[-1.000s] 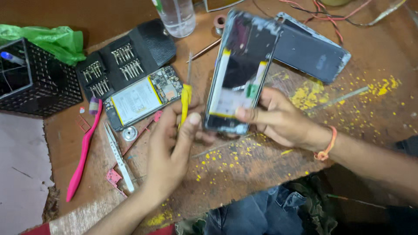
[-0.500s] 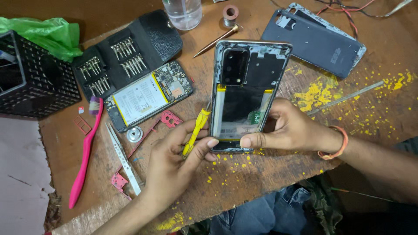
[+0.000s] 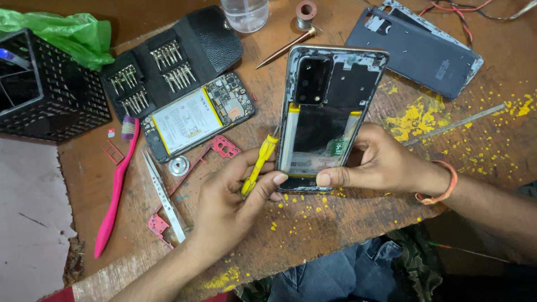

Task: The person uses a yellow plastic pry tool to separate the screen assembly from the smartphone's metal frame. They work along the edges of the device, prying and lifting the screen to release the adhesive. The person also uses their fingers to peel back the screen and inspect the internal components.

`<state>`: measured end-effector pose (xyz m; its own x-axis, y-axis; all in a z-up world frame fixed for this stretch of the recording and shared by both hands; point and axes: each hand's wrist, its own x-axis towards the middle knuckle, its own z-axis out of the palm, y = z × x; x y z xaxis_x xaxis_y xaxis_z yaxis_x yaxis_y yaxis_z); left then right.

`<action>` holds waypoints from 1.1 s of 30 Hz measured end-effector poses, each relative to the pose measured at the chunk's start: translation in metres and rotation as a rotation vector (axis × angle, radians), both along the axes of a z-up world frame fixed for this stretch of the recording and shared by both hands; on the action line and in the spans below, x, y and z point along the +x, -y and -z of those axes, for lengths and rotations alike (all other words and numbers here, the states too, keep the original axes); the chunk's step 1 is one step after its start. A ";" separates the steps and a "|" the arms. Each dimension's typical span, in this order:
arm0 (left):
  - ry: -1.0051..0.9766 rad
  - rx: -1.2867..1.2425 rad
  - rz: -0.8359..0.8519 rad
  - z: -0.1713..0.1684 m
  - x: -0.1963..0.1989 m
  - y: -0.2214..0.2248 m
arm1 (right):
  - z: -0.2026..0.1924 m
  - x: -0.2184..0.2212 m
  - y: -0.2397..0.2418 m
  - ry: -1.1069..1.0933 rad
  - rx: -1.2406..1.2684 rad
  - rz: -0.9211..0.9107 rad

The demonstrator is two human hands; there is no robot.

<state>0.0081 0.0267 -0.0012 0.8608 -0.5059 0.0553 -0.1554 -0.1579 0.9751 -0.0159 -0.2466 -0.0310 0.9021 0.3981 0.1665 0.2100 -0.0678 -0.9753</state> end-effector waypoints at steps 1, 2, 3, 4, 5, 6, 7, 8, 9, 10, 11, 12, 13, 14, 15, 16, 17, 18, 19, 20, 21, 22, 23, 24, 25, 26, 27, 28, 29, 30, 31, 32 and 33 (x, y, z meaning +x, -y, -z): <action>0.059 0.031 -0.002 0.000 0.000 0.000 | -0.001 0.000 0.000 -0.004 0.000 0.000; 0.124 0.061 -0.006 0.000 0.001 -0.001 | -0.002 0.001 0.000 -0.003 -0.002 -0.002; 0.188 0.091 -0.010 -0.001 0.002 -0.001 | -0.003 0.002 0.000 0.008 0.009 -0.010; 0.152 0.044 -0.006 -0.001 0.003 -0.002 | -0.004 0.001 0.000 0.015 0.022 -0.017; 0.115 -0.004 -0.001 -0.002 0.003 -0.002 | -0.004 0.001 0.000 0.022 0.034 -0.024; 0.079 -0.051 0.005 -0.003 0.003 -0.002 | -0.004 0.001 0.000 0.004 0.036 -0.020; 0.194 -0.006 -0.016 -0.004 0.004 -0.002 | -0.004 0.001 0.000 -0.014 0.037 -0.016; 0.309 0.040 -0.036 -0.006 0.004 -0.002 | -0.005 0.001 0.001 -0.033 0.038 -0.011; 0.424 0.086 -0.056 -0.007 0.004 -0.002 | -0.004 0.001 0.001 -0.019 0.021 -0.003; 0.393 0.121 -0.072 -0.009 0.004 -0.003 | -0.003 0.001 0.002 -0.007 0.003 0.004; 0.362 0.156 -0.087 -0.011 0.003 -0.004 | -0.002 0.002 0.002 0.005 -0.014 0.011; 0.332 0.190 -0.102 -0.012 0.004 -0.005 | -0.001 0.003 0.003 0.003 -0.022 0.009; 0.404 0.193 -0.102 -0.014 0.005 -0.005 | 0.000 0.003 0.004 0.002 -0.030 0.006; 0.475 0.197 -0.101 -0.015 0.008 -0.005 | 0.001 0.003 0.005 0.000 -0.037 0.004; 0.547 0.201 -0.100 -0.016 0.009 -0.005 | 0.002 0.003 0.006 -0.013 -0.024 0.001; 0.543 0.207 -0.117 -0.017 0.010 -0.005 | 0.002 0.003 0.006 -0.027 -0.012 -0.002; 0.540 0.213 -0.135 -0.019 0.010 -0.005 | 0.003 0.003 0.007 -0.040 0.000 -0.005; 0.536 0.219 -0.152 -0.020 0.010 -0.005 | 0.004 0.003 0.007 -0.041 -0.003 0.004; 0.588 0.208 -0.171 -0.021 0.010 -0.006 | 0.005 0.003 0.007 -0.042 -0.006 0.012; 0.640 0.195 -0.189 -0.023 0.010 -0.007 | 0.005 0.003 0.007 -0.042 -0.009 0.022; 0.693 0.183 -0.207 -0.024 0.009 -0.008 | 0.006 0.003 0.007 -0.036 -0.011 0.017; 0.763 0.241 -0.200 -0.025 0.009 -0.009 | 0.006 0.002 0.007 -0.031 -0.013 0.012; 0.832 0.300 -0.192 -0.025 0.009 -0.010 | 0.006 0.001 0.007 -0.026 -0.015 0.007; 0.909 0.357 -0.184 -0.026 0.010 -0.010 | 0.006 0.002 0.006 -0.036 0.005 0.006; 0.907 0.390 -0.158 -0.026 0.010 -0.009 | 0.005 0.002 0.006 -0.047 0.025 0.004; 0.904 0.422 -0.130 -0.026 0.009 -0.008 | 0.004 0.002 0.006 -0.057 0.045 0.004; 0.902 0.454 -0.101 -0.025 0.009 -0.007 | 0.004 0.002 0.006 -0.055 0.036 0.010; 0.935 0.496 -0.088 -0.024 0.010 -0.007 | 0.003 0.002 0.005 -0.056 0.029 0.015; 0.968 0.538 -0.074 -0.022 0.012 -0.007 | 0.003 0.002 0.004 -0.056 0.021 0.019; 0.996 0.580 -0.059 -0.020 0.012 -0.007 | 0.003 0.002 0.004 -0.057 0.004 0.021; 1.002 0.591 -0.065 -0.018 0.013 -0.007 | 0.003 0.002 0.004 -0.058 -0.013 0.023; 1.008 0.602 -0.072 -0.016 0.015 -0.007 | 0.002 0.002 0.004 -0.059 -0.031 0.024; 1.014 0.613 -0.080 -0.015 0.016 -0.007 | 0.001 0.002 0.004 -0.057 -0.019 0.023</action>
<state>0.0241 0.0338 0.0135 0.5940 -0.6326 0.4970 -0.7818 -0.5997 0.1711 -0.0139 -0.2507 -0.0324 0.9188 0.3800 0.1067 0.1519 -0.0908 -0.9842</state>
